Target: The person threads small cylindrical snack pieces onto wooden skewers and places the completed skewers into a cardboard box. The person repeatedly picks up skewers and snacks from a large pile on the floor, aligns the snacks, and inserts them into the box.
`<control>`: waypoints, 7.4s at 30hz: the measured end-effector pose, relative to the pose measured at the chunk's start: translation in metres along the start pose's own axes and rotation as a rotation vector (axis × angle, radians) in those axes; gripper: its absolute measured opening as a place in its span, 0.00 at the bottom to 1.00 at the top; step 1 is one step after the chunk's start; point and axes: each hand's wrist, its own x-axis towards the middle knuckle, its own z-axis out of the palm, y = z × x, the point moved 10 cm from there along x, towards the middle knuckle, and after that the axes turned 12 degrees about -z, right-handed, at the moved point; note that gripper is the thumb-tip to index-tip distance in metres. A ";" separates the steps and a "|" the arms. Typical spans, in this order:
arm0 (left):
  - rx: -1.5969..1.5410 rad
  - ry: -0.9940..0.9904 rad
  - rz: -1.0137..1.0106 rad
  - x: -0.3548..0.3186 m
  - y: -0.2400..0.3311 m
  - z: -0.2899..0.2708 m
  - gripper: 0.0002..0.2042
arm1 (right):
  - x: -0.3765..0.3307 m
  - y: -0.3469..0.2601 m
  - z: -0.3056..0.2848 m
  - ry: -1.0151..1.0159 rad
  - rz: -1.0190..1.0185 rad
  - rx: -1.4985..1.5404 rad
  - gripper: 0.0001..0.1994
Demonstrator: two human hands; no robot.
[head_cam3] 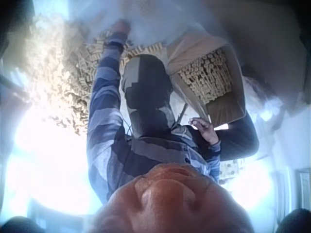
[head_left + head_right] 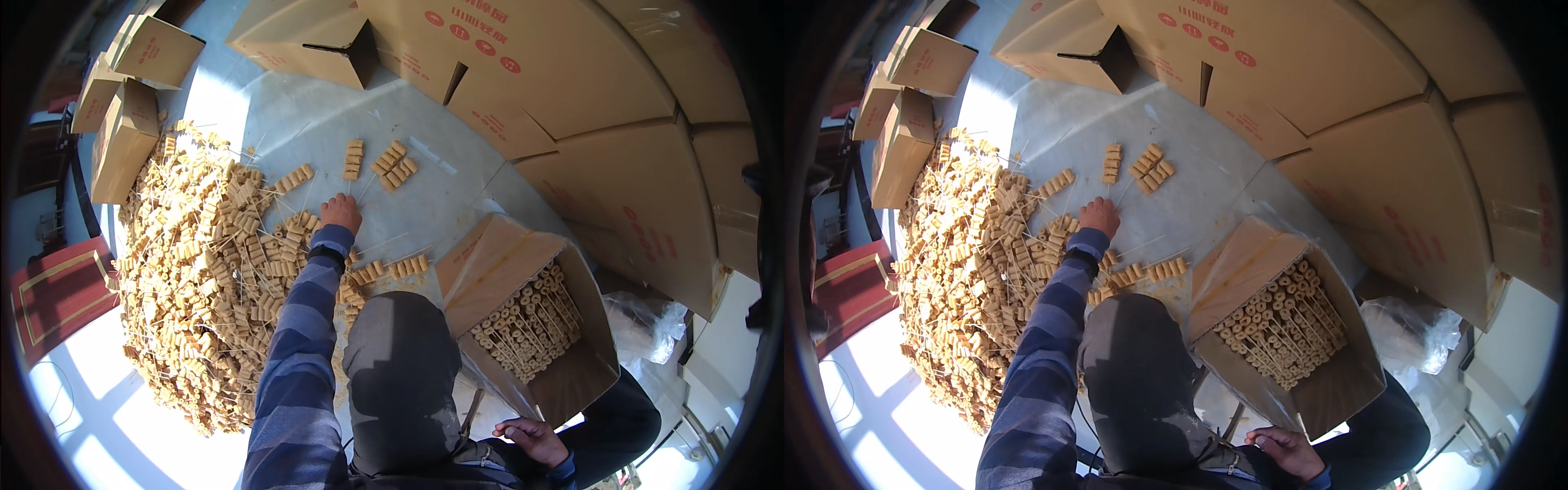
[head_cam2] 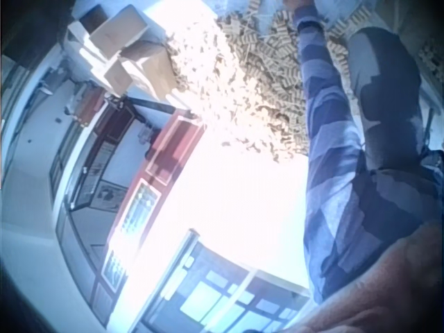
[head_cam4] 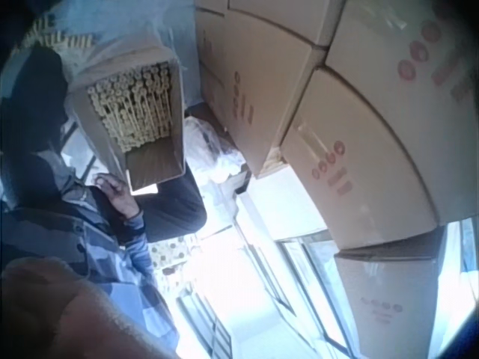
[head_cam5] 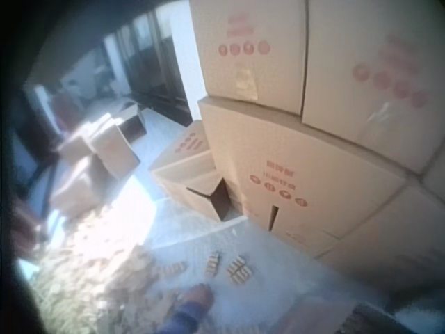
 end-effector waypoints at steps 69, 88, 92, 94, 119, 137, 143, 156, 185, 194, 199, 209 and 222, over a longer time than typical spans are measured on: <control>-0.287 -0.399 -0.369 -0.124 -0.099 0.122 0.12 | 0.010 -0.140 0.106 -0.016 -0.458 0.296 0.24; -0.743 0.388 0.202 -0.454 -0.037 -0.340 0.11 | -0.003 -0.146 0.165 -0.129 -0.517 0.615 0.25; -0.524 0.421 0.459 -0.507 0.045 -0.368 0.06 | -0.024 -0.152 0.172 -0.164 -0.590 0.622 0.27; -0.465 0.384 0.574 -0.523 0.075 -0.367 0.05 | -0.038 -0.150 0.170 -0.180 -0.600 0.630 0.26; -0.066 0.378 0.776 -0.580 0.209 -0.340 0.24 | -0.093 -0.060 0.075 0.024 -0.610 0.678 0.15; 0.069 0.407 0.843 -0.620 0.240 -0.310 0.31 | -0.099 -0.051 0.048 0.157 -0.789 0.748 0.12; 0.020 0.212 0.826 -0.622 0.243 -0.299 0.31 | -0.101 -0.055 0.035 0.276 -0.930 0.609 0.11; -0.816 -0.144 0.727 -0.574 0.195 -0.331 0.20 | -0.117 -0.067 0.042 0.095 -0.846 0.688 0.15; -2.127 -0.786 0.408 -0.492 0.182 -0.331 0.23 | -0.124 -0.057 0.072 0.049 -0.680 0.146 0.22; -2.176 -0.819 0.368 -0.505 0.194 -0.323 0.26 | -0.131 -0.057 0.086 -0.130 -0.581 0.015 0.24; -2.204 -0.921 0.357 -0.501 0.195 -0.314 0.30 | -0.126 -0.054 0.092 -0.124 -0.601 0.037 0.28; -2.177 -0.855 0.378 -0.496 0.195 -0.308 0.32 | -0.117 -0.048 0.050 0.189 -0.667 0.154 0.20; -2.228 -0.873 0.436 -0.504 0.196 -0.316 0.30 | -0.117 -0.048 0.020 0.419 -0.740 0.083 0.15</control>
